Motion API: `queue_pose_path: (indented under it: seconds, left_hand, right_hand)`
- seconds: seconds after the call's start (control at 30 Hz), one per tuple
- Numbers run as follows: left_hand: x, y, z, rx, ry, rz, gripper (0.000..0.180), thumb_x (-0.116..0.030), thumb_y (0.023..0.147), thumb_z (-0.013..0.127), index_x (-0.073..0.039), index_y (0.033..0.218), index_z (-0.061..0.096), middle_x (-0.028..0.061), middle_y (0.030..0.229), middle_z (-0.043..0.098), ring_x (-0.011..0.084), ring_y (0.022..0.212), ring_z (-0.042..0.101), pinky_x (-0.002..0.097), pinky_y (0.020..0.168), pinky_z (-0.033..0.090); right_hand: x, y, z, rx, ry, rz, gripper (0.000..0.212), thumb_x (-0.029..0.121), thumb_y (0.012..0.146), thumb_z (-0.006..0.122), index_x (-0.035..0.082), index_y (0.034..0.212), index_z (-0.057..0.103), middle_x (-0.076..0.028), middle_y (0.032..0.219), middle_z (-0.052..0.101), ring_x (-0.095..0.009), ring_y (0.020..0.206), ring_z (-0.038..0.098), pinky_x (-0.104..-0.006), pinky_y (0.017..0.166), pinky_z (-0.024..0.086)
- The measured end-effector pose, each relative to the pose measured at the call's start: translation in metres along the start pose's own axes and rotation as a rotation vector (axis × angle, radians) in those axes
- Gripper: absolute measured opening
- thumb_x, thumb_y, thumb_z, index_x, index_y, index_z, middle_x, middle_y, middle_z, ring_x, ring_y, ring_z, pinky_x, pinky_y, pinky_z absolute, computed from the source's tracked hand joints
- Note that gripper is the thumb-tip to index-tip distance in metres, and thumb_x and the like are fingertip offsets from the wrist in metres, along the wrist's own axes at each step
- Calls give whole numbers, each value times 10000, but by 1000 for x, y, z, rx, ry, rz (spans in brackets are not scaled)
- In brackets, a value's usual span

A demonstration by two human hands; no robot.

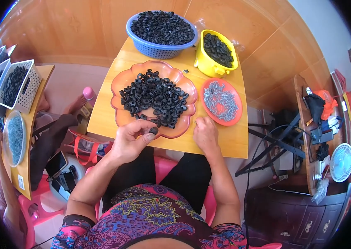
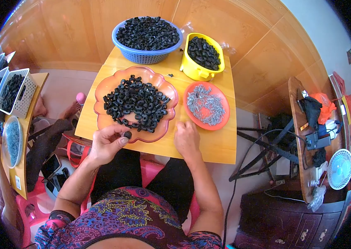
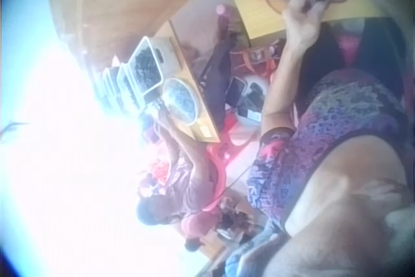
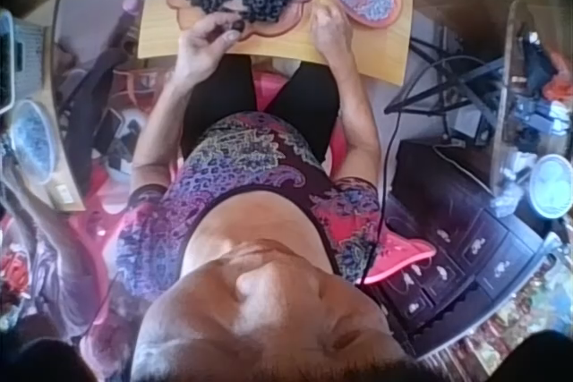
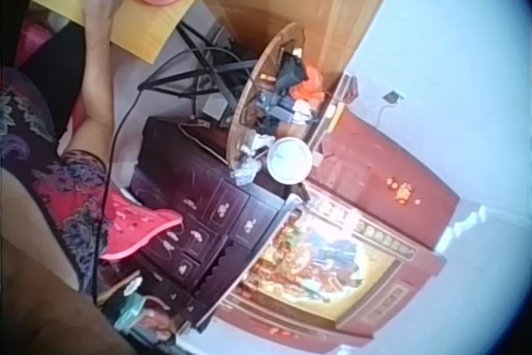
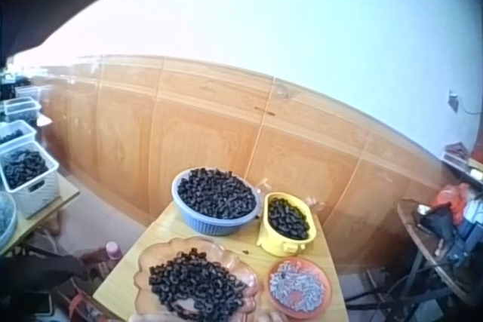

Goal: The person assembles small components by picking up metal pins and black plastic pieces from dishes and inserting the pins into the plastic pieces by hand.

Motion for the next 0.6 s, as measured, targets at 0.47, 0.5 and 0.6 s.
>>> queue_pose_path:
  seconds: [0.47, 0.5, 0.6]
  left_hand:
    - [-14, 0, -2, -26, 139, 161, 206, 50, 813, 623, 47, 1019, 629, 78, 922, 617, 118, 810, 577, 254, 732, 478]
    - [-13, 0, -2, -32, 133, 143, 205, 51, 813, 623, 45, 1018, 631, 76, 924, 619, 117, 808, 576, 252, 730, 477]
    - [-11, -1, -3, -41, 130, 122, 204, 49, 812, 625, 43, 1016, 632, 71, 925, 621, 113, 804, 573, 249, 726, 475]
  right_hand:
    - [-12, -10, -13, 2, 156, 133, 235, 38, 761, 568, 9, 993, 597, -191, 867, 579, -378, 827, 573, -461, 726, 467]
    - [-13, -10, -13, 8, 163, 129, 241, 31, 756, 574, 5, 995, 593, -194, 872, 580, -383, 831, 573, -461, 727, 466]
    - [-17, -11, -11, 61, 160, 196, 221, 17, 754, 577, 0, 975, 588, -198, 876, 580, -385, 846, 572, -459, 729, 465]
Point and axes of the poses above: each hand's wrist, its own y-axis towards the middle knuckle, its own z-axis out of the palm, x = y × z, the point moved 7 cm from there along y, towards the middle knuckle
